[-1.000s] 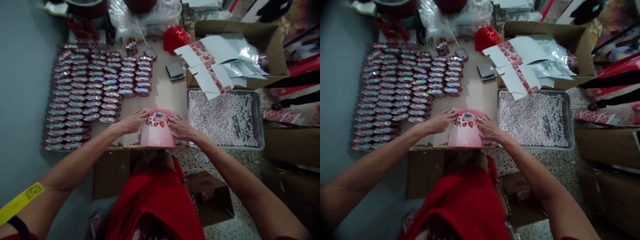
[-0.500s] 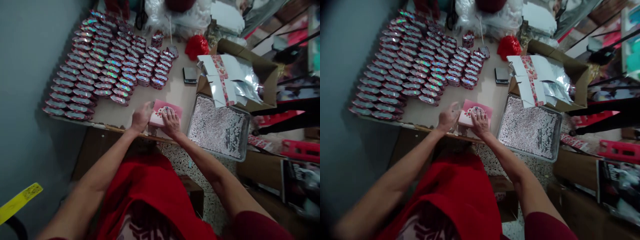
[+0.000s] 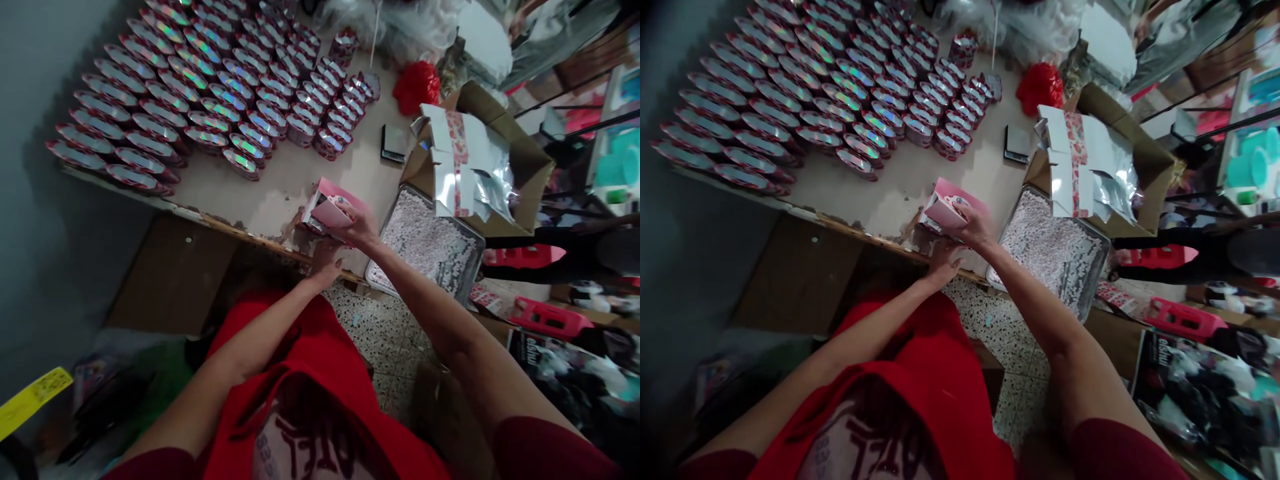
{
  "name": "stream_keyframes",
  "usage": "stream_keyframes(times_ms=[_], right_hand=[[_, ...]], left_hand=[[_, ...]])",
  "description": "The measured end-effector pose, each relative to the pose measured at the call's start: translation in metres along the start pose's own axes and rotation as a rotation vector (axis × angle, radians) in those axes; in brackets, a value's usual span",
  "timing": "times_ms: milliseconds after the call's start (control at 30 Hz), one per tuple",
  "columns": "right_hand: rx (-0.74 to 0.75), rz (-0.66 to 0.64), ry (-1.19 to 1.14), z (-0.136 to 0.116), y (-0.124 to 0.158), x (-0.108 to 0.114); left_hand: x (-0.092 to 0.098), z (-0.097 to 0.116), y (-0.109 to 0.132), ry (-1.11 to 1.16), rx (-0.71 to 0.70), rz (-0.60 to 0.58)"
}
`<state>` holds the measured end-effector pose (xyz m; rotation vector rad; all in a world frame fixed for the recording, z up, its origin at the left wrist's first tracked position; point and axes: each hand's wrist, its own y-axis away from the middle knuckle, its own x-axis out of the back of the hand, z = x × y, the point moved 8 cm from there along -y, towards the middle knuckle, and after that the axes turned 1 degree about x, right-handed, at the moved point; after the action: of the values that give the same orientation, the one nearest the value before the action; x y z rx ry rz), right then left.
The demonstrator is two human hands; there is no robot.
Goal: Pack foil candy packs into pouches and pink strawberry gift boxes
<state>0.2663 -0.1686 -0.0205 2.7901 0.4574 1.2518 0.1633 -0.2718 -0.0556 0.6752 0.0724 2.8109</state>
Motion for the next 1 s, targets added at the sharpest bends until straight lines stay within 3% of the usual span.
stream_keyframes(times_ms=[267, 467, 800, 900, 1000], right_hand=[[0.021, 0.037, -0.049, 0.001, 0.004, -0.001], [-0.015, 0.008, 0.108, 0.000, 0.006, -0.003], [0.087, -0.002, 0.235, -0.013, 0.009, -0.006], [0.111, -0.008, 0.294, -0.016, 0.013, -0.011], [0.128, 0.034, 0.346, -0.017, 0.020, -0.014]], left_hand=[[0.006, -0.011, 0.015, 0.122, 0.096, 0.097], [-0.011, -0.010, 0.010, -0.027, 0.088, -0.020], [-0.018, -0.008, 0.003, -0.080, -0.038, -0.134], [-0.010, -0.013, 0.006, -0.035, -0.021, -0.107], [0.031, -0.033, 0.005, -0.044, 0.108, 0.102]])
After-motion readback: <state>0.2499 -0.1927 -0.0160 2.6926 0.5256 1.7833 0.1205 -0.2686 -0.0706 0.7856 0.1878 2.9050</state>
